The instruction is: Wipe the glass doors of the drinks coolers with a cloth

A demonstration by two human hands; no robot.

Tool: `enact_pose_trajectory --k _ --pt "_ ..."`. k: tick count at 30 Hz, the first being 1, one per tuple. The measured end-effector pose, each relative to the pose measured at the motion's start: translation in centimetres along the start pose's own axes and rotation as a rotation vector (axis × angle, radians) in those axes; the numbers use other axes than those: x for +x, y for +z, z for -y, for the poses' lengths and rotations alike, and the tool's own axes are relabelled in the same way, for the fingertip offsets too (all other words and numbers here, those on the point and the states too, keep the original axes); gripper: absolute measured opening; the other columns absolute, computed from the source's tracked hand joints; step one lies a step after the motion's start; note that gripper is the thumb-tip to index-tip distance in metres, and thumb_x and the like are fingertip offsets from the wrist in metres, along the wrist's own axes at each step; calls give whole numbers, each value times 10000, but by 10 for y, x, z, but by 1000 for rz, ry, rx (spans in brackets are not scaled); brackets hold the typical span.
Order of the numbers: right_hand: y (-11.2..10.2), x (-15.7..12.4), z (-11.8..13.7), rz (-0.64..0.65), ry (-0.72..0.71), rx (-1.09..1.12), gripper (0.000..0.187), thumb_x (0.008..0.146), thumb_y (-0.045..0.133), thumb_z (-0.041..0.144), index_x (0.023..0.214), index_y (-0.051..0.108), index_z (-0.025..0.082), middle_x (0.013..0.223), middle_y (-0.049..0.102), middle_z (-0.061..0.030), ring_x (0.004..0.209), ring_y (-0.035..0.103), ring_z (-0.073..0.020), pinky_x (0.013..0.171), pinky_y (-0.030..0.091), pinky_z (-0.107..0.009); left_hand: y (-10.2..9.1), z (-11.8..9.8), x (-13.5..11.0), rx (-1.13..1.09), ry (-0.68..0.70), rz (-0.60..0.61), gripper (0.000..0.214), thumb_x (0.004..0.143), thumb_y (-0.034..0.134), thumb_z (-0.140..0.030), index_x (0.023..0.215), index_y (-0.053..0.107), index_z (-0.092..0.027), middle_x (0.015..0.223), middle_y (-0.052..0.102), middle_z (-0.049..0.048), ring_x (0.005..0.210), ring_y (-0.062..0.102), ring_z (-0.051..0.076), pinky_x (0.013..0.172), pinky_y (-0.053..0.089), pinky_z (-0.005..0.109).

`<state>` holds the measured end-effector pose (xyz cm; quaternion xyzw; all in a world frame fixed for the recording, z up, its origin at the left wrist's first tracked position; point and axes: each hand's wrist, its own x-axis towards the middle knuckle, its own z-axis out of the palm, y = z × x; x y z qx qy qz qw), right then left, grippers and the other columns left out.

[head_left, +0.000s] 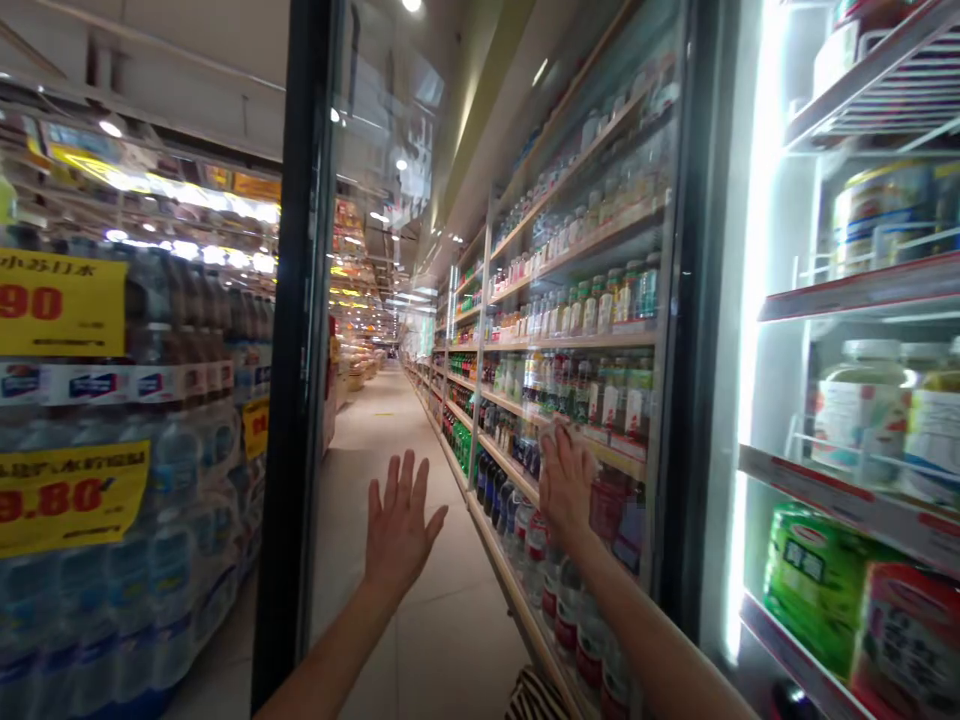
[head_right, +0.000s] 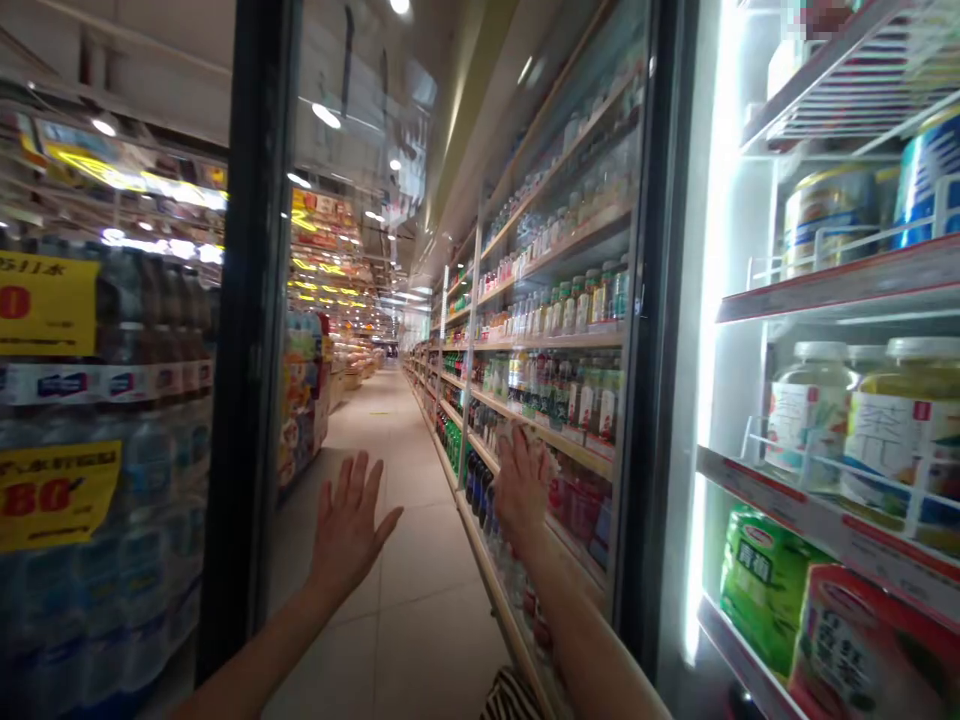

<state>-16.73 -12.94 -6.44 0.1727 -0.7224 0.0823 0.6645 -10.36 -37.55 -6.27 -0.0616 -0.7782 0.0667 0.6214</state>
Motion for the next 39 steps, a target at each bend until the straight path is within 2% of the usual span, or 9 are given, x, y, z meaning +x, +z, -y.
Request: enact_pose_trajectory --k 4,10,14,19,21,26,30,35,39 --pt "0 -17 -5 86 -152 44 571 823 423 135 1384 357 215 1309 504 -107 1378 213 -256 1099 176 -496 0 0 0 -17 4 -3 579 888 402 -363 1400 290 -118 1446 321 184 1382 192 309 1063 234 554" --pt "0 -7 -27 -15 38 5 611 858 372 153 1446 211 192 1444 349 -153 1364 249 -256 1074 223 -502 6 3 -1 -45 9 -53 616 896 381 -392 1434 214 -144 1453 312 177 1382 195 304 1075 215 552" --pt "-5 -27 -47 35 -9 20 635 845 385 129 1447 209 231 1453 343 -133 1365 254 -265 1065 240 -519 7 3 -2 -53 3 -42 623 902 364 -400 1444 178 -158 1456 305 174 1380 198 307 1072 214 561" --pt "-5 -25 -69 -152 369 -5 589 878 327 186 1452 198 210 1475 286 -155 1354 264 -299 1015 288 -575 4 0 -1 -82 -13 -31 621 900 384 -375 1445 177 -161 1463 286 176 1382 189 308 1074 205 567" --pt "-1 -19 -60 -217 409 -14 600 881 319 187 1460 162 197 1482 259 -168 1365 237 -304 1012 291 -577 3 1 -1 -86 -4 -28 619 898 391 -370 1441 189 -151 1460 291 184 1383 182 310 1073 202 571" --pt "1 -17 -25 -2 48 36 661 858 375 149 1463 133 255 1467 310 -119 1362 254 -275 1052 271 -533 4 4 -2 -75 9 -31 612 892 399 -372 1431 224 -141 1454 303 183 1381 188 313 1077 197 569" --pt "-2 -12 -17 -177 332 -12 636 876 351 152 1467 123 206 1484 258 -167 1368 236 -296 1015 309 -542 4 3 -3 -68 14 -21 610 882 427 -359 1425 244 -151 1453 310 174 1373 216 310 1077 209 554" --pt "0 -10 6 4 4 95 674 851 375 122 1464 130 256 1442 357 -115 1363 263 -268 1071 250 -516 1 4 -4 -67 -1 5 575 877 435 -342 1402 301 -151 1450 320 165 1370 230 301 1079 218 537" --pt "2 -2 21 -138 207 66 632 868 333 145 1464 141 234 1466 304 -144 1365 245 -291 1048 256 -552 -1 11 -9 -65 61 30 534 869 455 -327 1370 367 -168 1442 346 141 1370 240 282 1090 228 495"
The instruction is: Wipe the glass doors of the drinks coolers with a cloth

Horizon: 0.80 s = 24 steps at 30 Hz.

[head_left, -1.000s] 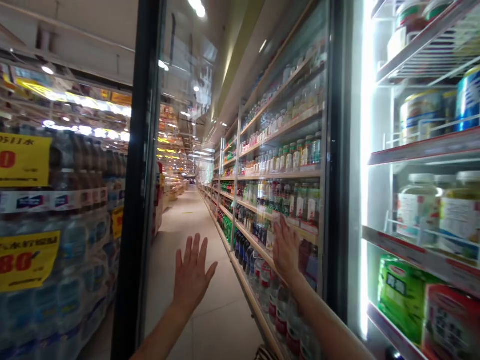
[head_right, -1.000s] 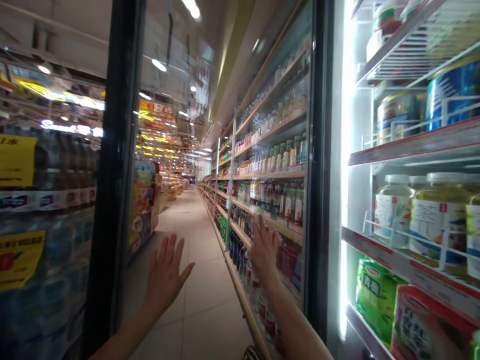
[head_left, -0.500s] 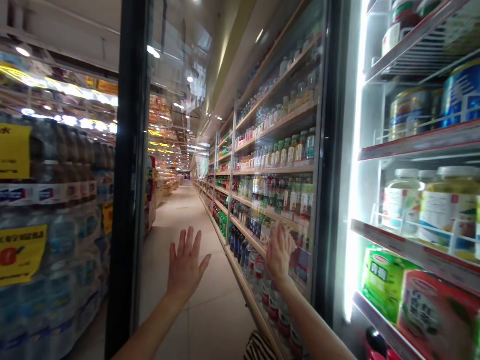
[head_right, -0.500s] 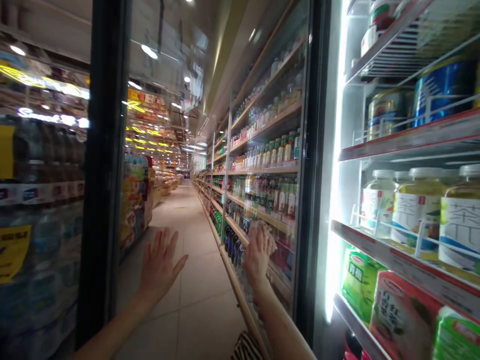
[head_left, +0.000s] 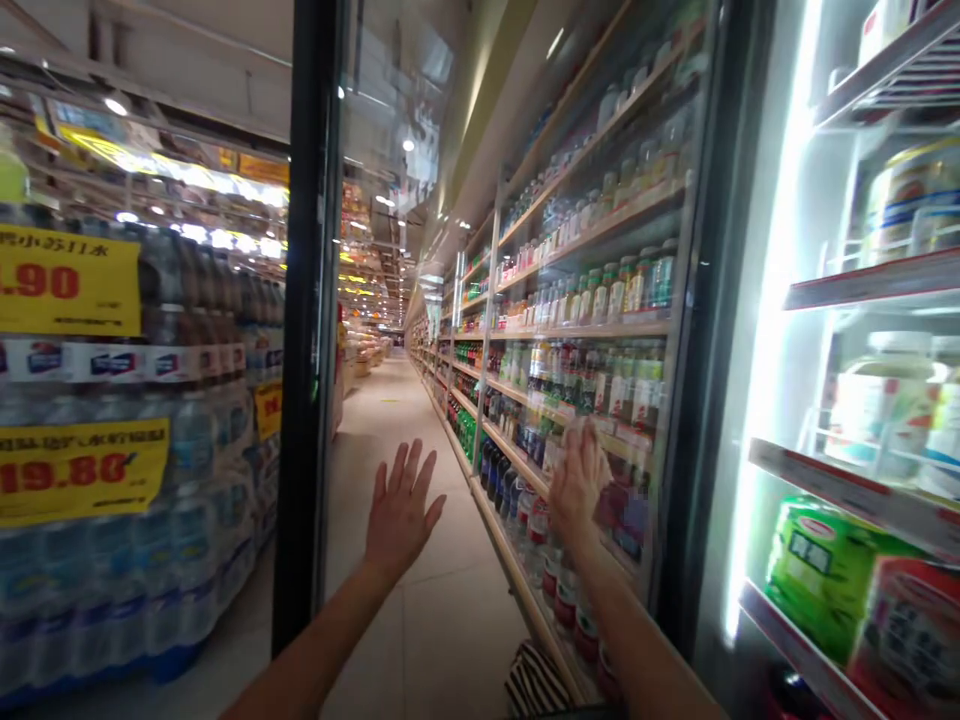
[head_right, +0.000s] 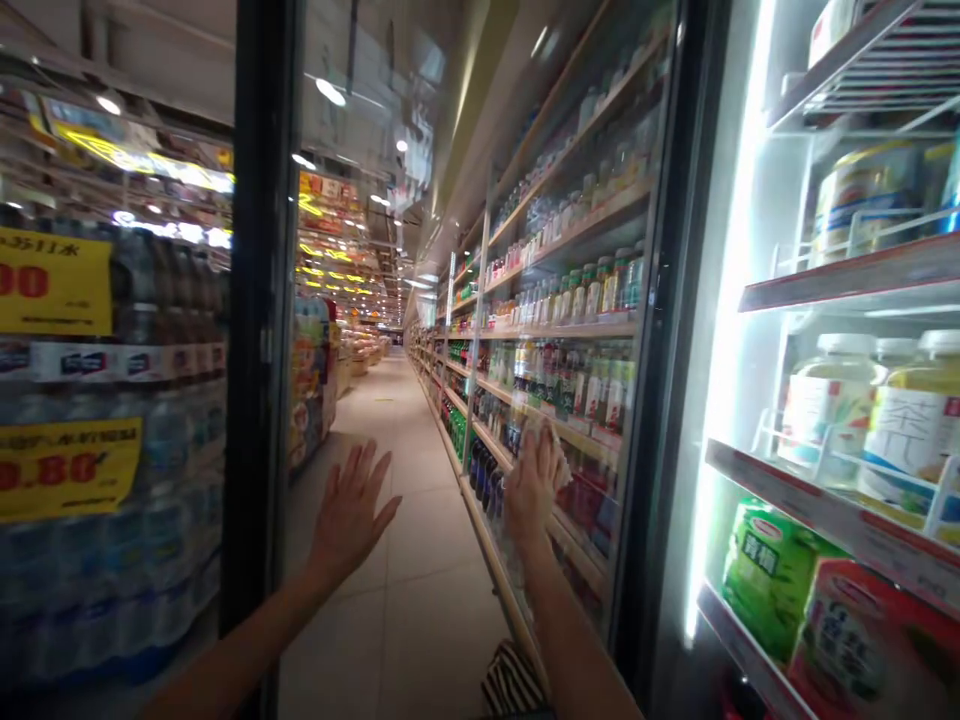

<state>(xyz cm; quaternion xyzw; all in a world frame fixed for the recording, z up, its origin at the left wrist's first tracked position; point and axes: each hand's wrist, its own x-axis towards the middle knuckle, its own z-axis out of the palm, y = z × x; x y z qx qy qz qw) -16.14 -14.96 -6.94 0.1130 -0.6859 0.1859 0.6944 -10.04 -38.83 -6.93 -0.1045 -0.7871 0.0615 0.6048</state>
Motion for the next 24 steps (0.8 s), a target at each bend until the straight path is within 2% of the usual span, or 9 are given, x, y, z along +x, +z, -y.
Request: enact_pose_trajectory --k 2,6,8,11,13,16,18,22,24 --pt "1 -1 11 -16 15 10 631 870 319 140 1467 127 214 1458 313 -157 1369 236 -286 1050 255 -548 -1 4 -4 12 23 9 512 867 461 -322 1354 393 -181 1436 362 129 1368 249 270 1096 227 477" --pt "3 -5 28 231 -293 84 672 836 383 108 1456 176 261 1339 483 -93 1367 252 -252 1098 199 -502 -3 10 -9 46 57 14 493 864 466 -306 1337 414 -178 1432 373 121 1366 259 257 1098 230 454" --pt "3 -1 26 193 -237 63 659 840 382 113 1455 186 248 1342 478 -107 1362 258 -261 1086 209 -506 -4 12 -10 55 80 17 496 863 462 -306 1339 409 -175 1424 388 114 1362 271 245 1100 232 434" --pt "5 4 24 28 -42 14 639 861 353 128 1463 151 195 1408 388 -165 1359 250 -282 1052 250 -522 -4 14 -11 60 88 15 504 865 448 -308 1346 396 -166 1406 417 109 1352 295 233 1104 227 413" --pt "4 1 30 61 -102 33 648 855 355 119 1464 149 195 1404 400 -157 1354 262 -270 1065 235 -512 -4 13 -11 67 73 11 504 869 437 -307 1347 392 -155 1403 418 116 1347 306 238 1102 225 419" --pt "3 -6 45 239 -339 106 652 833 387 105 1449 219 240 1318 512 -91 1342 294 -235 1104 181 -480 -6 15 -12 67 66 17 514 870 429 -299 1357 370 -149 1404 414 123 1344 312 240 1102 219 431" --pt "4 -1 50 249 -318 113 632 827 406 114 1432 273 242 1296 534 -83 1349 282 -243 1105 177 -481 -8 20 -15 69 71 11 533 866 430 -286 1373 341 -146 1398 424 125 1344 313 237 1110 194 441" --pt "12 8 54 116 -105 72 599 838 386 136 1428 287 164 1399 421 -143 1366 235 -272 1091 192 -508 -13 34 -26 83 51 -15 567 865 426 -257 1400 287 -128 1391 431 138 1357 282 240 1117 164 456" --pt "15 -4 58 160 -227 106 583 834 389 137 1412 324 174 1387 441 -123 1369 232 -258 1110 146 -506 -16 39 -34 90 19 -12 582 868 425 -269 1407 268 -116 1401 415 148 1367 257 249 1111 180 462"
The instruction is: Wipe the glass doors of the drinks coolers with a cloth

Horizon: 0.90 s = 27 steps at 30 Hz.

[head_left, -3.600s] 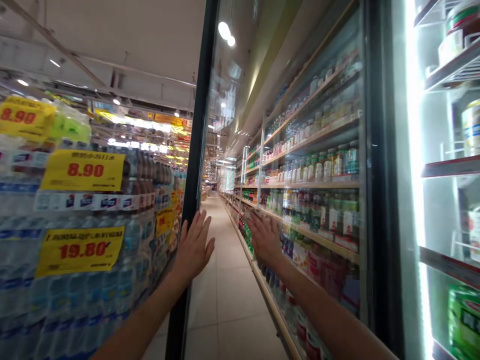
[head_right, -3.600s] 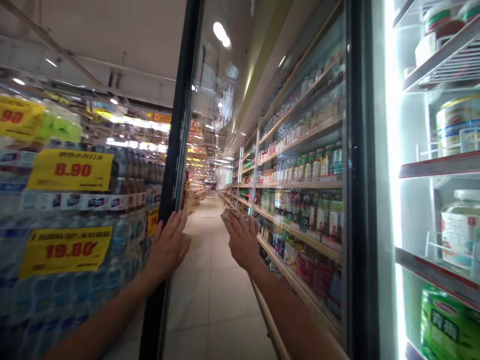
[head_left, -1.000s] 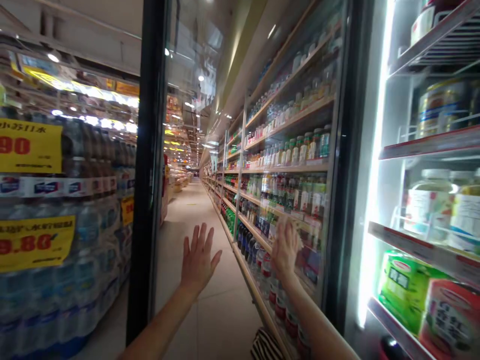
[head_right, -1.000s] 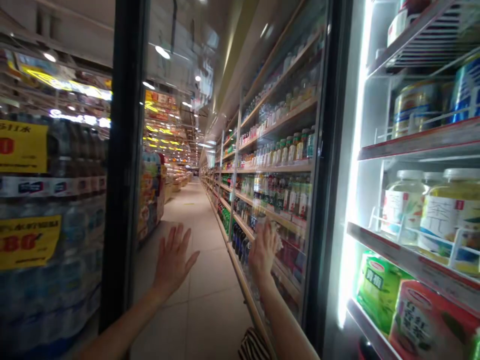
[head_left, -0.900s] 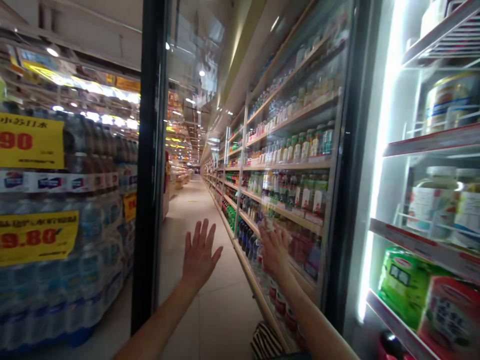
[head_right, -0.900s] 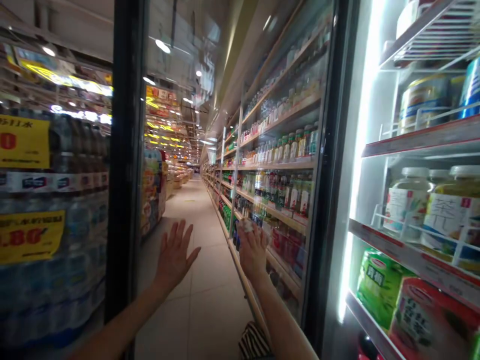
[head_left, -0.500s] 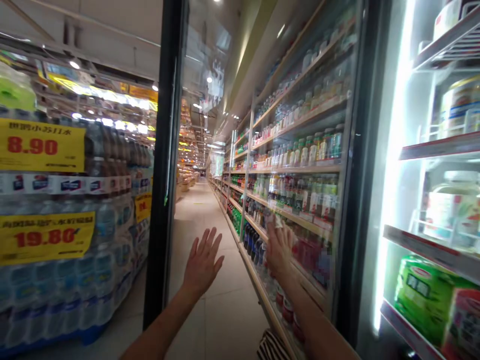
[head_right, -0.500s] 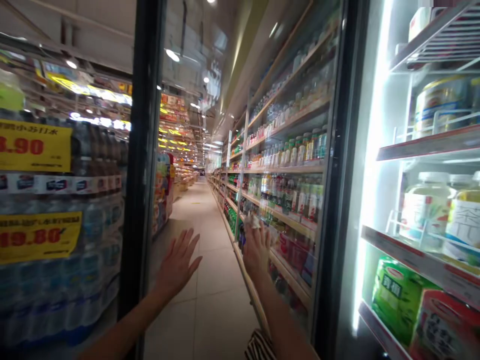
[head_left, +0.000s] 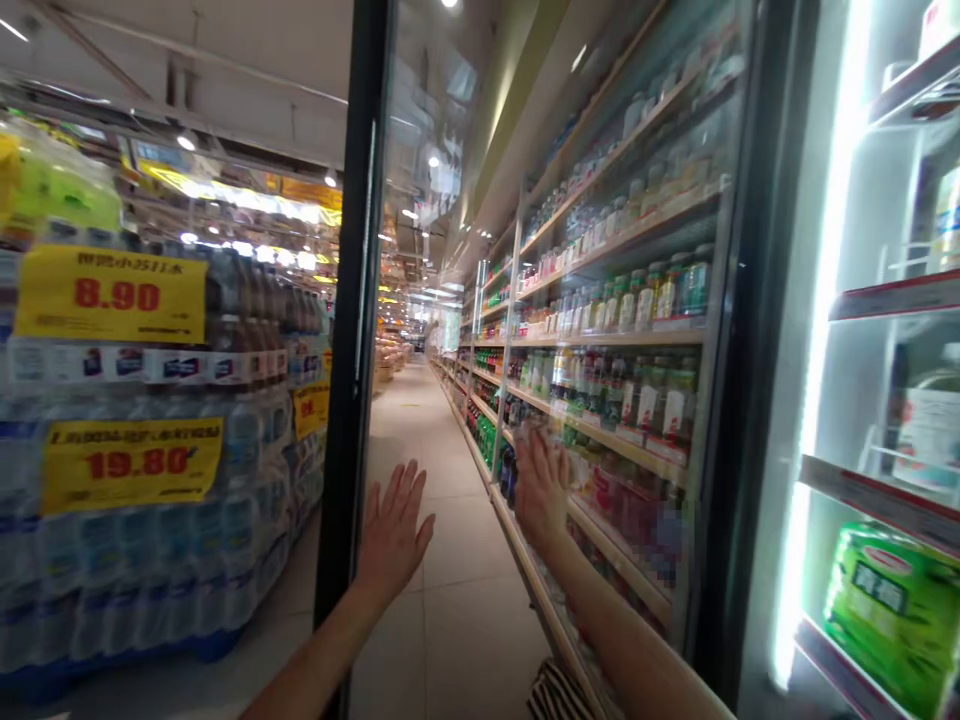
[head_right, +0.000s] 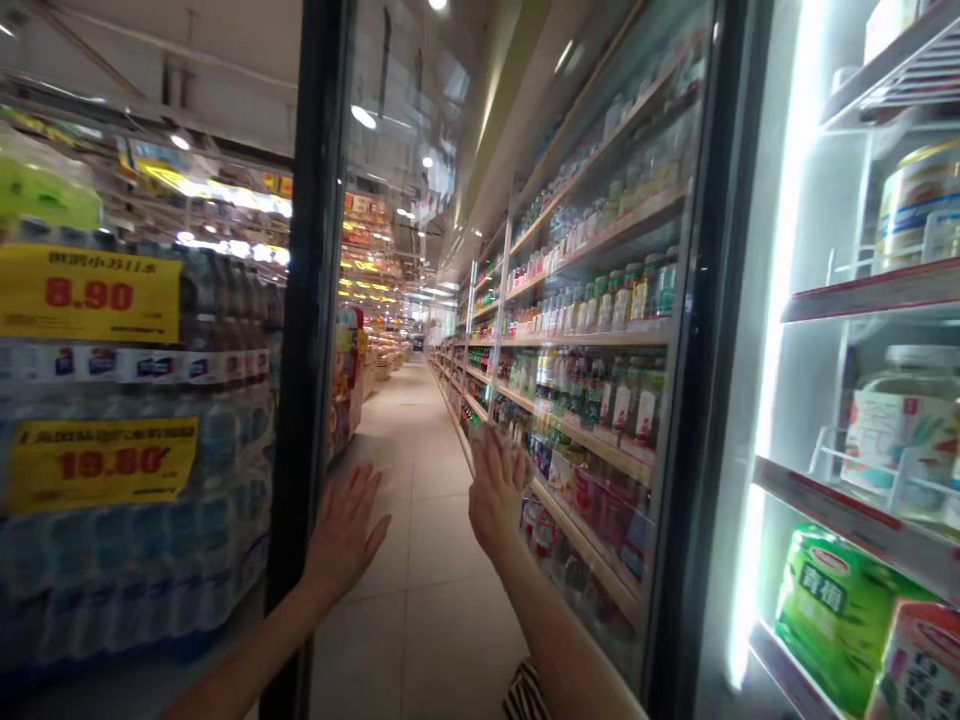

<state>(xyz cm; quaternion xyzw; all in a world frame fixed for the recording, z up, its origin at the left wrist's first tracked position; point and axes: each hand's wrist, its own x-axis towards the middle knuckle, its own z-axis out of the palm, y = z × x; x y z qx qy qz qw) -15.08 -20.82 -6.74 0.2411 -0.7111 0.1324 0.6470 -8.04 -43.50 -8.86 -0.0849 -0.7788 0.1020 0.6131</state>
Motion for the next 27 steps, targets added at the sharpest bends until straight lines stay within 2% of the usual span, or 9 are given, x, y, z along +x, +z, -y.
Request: enact_pose_trajectory --k 3,5,11,14,17,19,23,25,27 --pt "5 -24 15 183 -348 101 534 818 439 155 1348 432 220 1300 537 -59 1373 226 -235 1140 54 -480 -5 7 -14 12 -30 34 602 866 427 -278 1415 246 -108 1413 395 157 1372 242 259 1098 217 463" --pt "7 -24 24 226 -444 136 494 813 456 157 1302 484 221 1245 576 -47 1377 217 -222 1147 16 -466 -10 13 -22 11 -29 52 614 864 420 -270 1422 222 -106 1416 389 162 1370 249 257 1085 248 456" --pt "15 15 46 139 -269 103 497 829 413 119 1323 452 158 1351 490 -92 1389 170 -242 1132 6 -501 -32 28 -23 16 -5 56 639 858 427 -229 1427 176 -79 1416 377 188 1380 223 249 1067 299 427" --pt "14 -9 61 256 -488 194 447 873 392 169 1315 460 174 1323 521 -72 1376 207 -230 1137 22 -487 -43 34 -25 34 2 33 626 848 440 -217 1414 215 -73 1401 396 194 1381 220 257 1089 264 436" --pt "15 -29 72 384 -693 278 391 898 385 206 1269 506 191 1256 574 -59 1361 252 -202 1136 113 -449 -51 42 -34 40 -5 22 612 843 442 -211 1404 241 -74 1409 383 194 1377 232 258 1103 240 442" --pt "19 -16 81 391 -663 289 391 895 387 192 1266 508 185 1255 573 -70 1362 255 -209 1125 147 -459 -54 47 -41 47 -19 23 607 842 445 -210 1402 250 -80 1423 365 190 1375 238 257 1105 239 443" --pt "31 29 107 305 -446 262 477 886 373 171 1363 392 144 1372 467 -104 1384 189 -270 1116 94 -538 -55 54 -49 69 -52 18 607 840 450 -203 1400 251 -76 1424 357 199 1374 240 264 1095 250 463" --pt "35 30 121 312 -481 283 483 897 347 182 1377 365 137 1410 425 -91 1388 173 -269 1120 92 -535 -55 55 -50 76 -45 22 606 838 444 -196 1398 252 -70 1417 367 204 1374 237 266 1089 256 470" --pt "36 15 130 367 -626 332 458 910 324 207 1356 393 124 1393 449 -81 1383 191 -249 1124 135 -502 -55 56 -48 86 -20 23 600 834 438 -186 1395 259 -65 1408 381 203 1375 236 263 1090 255 467"
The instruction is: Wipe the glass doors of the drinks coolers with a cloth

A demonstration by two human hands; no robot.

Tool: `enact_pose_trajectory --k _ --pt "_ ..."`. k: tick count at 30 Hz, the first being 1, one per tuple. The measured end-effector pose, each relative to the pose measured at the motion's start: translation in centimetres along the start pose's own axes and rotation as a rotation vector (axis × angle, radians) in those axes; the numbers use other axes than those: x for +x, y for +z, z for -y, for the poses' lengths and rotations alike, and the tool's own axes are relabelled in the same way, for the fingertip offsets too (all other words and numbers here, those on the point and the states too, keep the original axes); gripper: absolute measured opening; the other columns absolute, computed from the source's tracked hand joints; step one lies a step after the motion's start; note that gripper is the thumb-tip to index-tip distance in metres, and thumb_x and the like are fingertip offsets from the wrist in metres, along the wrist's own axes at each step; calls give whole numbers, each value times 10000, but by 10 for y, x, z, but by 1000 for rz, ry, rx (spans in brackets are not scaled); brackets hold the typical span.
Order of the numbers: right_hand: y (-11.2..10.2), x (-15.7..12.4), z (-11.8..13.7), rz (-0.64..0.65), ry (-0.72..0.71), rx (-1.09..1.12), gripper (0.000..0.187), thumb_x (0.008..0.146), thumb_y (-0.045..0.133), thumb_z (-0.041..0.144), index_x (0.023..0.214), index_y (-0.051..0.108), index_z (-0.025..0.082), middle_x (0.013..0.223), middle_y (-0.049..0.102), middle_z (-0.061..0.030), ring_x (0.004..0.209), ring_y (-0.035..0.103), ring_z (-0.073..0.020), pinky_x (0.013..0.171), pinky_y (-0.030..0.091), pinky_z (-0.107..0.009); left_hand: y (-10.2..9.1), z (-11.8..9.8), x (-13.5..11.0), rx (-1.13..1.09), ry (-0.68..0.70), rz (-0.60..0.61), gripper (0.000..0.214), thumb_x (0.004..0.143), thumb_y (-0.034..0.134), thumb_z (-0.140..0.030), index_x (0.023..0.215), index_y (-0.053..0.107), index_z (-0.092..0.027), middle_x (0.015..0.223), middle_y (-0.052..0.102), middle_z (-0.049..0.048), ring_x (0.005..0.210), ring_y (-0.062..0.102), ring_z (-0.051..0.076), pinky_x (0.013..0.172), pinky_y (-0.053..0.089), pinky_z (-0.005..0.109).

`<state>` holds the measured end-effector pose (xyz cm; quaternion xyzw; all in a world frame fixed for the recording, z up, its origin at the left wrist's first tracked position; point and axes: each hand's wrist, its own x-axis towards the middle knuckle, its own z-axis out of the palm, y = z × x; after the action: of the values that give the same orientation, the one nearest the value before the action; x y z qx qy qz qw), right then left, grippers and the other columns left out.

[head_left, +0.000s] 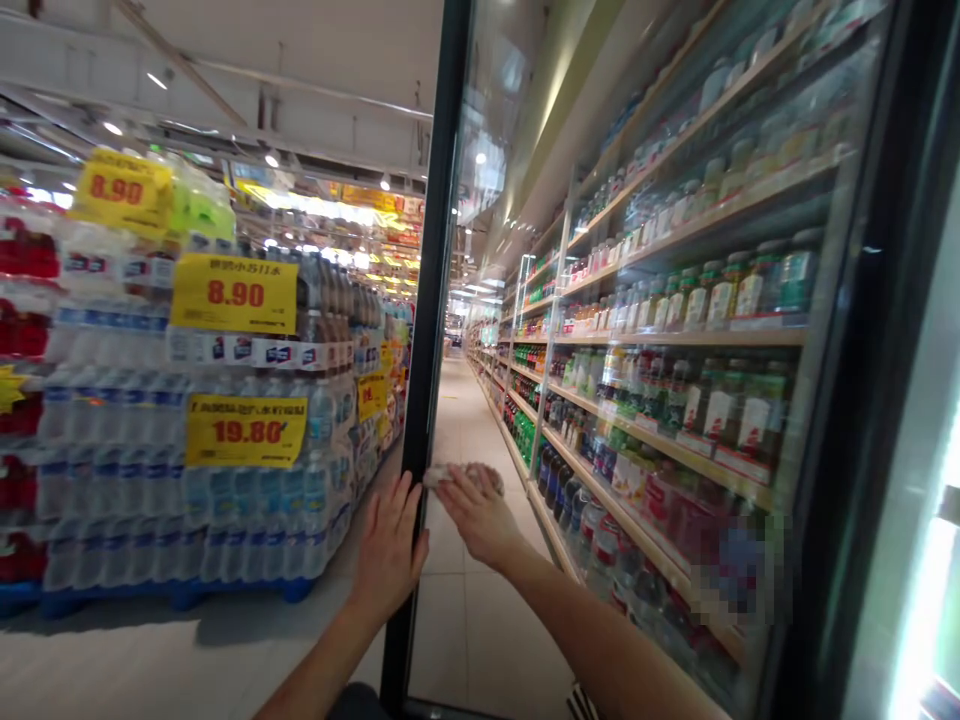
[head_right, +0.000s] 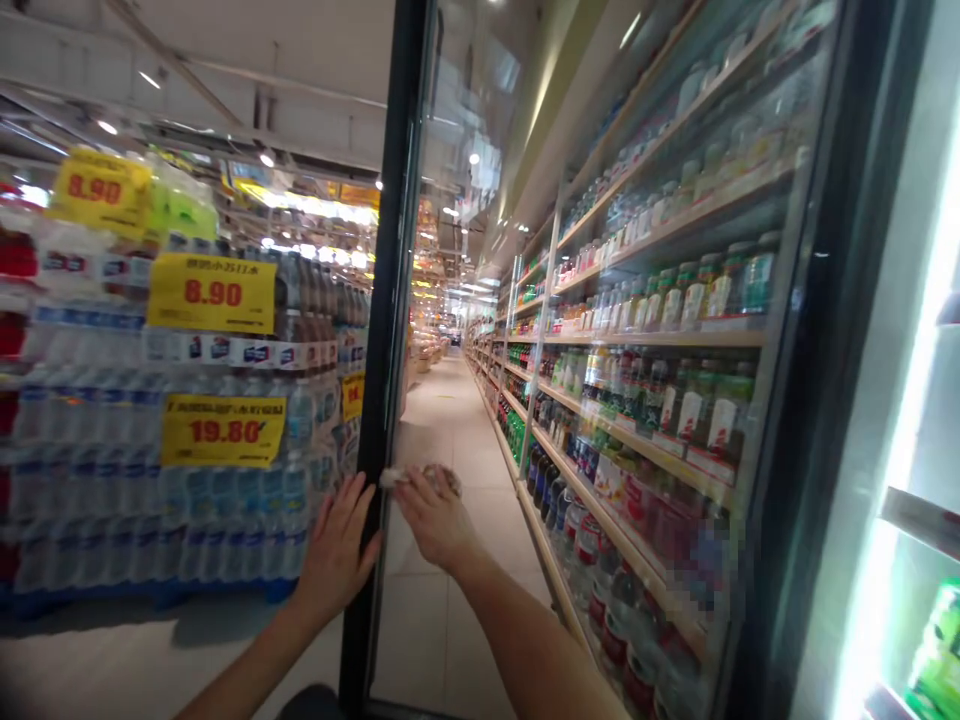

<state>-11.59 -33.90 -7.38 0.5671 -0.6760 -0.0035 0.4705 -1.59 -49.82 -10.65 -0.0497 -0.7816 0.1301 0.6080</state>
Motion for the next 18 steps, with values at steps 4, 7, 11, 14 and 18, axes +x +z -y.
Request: enact_pose_trajectory --k 4,7,11,14,18 --pt "8 -13 9 100 -136 56 433 915 319 223 1321 437 130 1342 503 -78 1366 236 -215 1114 206 -462 1 -1 10 3 37 -10 588 830 439 -183 1385 284 -66 1400 398 194 1374 240 252 1105 226 456" --pt "-1 -6 -5 43 54 31 468 896 358 198 1362 391 160 1383 458 -88 1383 196 -238 1114 169 -515 3 -3 20 -11 26 -20 585 828 438 -177 1381 291 -58 1402 395 193 1377 231 253 1111 213 454" --pt "-10 -19 -14 41 45 35 480 894 365 187 1374 377 171 1411 428 -85 1387 186 -230 1117 168 -512 5 -6 28 -32 13 -44 597 830 439 -186 1391 278 -60 1409 386 191 1372 246 257 1107 223 456" --pt "-14 -40 -19 126 -112 76 441 905 352 203 1339 429 181 1350 502 -68 1379 210 -190 1121 197 -461 7 -6 29 -40 20 -44 611 840 428 -207 1409 246 -82 1420 376 175 1360 274 259 1101 241 457" --pt "-29 -47 -43 86 85 4 523 870 411 207 1391 354 208 1395 450 -75 1396 169 -223 1122 142 -520 11 -12 33 -48 31 -35 628 843 423 -219 1424 215 -101 1423 377 160 1357 279 254 1107 231 449"
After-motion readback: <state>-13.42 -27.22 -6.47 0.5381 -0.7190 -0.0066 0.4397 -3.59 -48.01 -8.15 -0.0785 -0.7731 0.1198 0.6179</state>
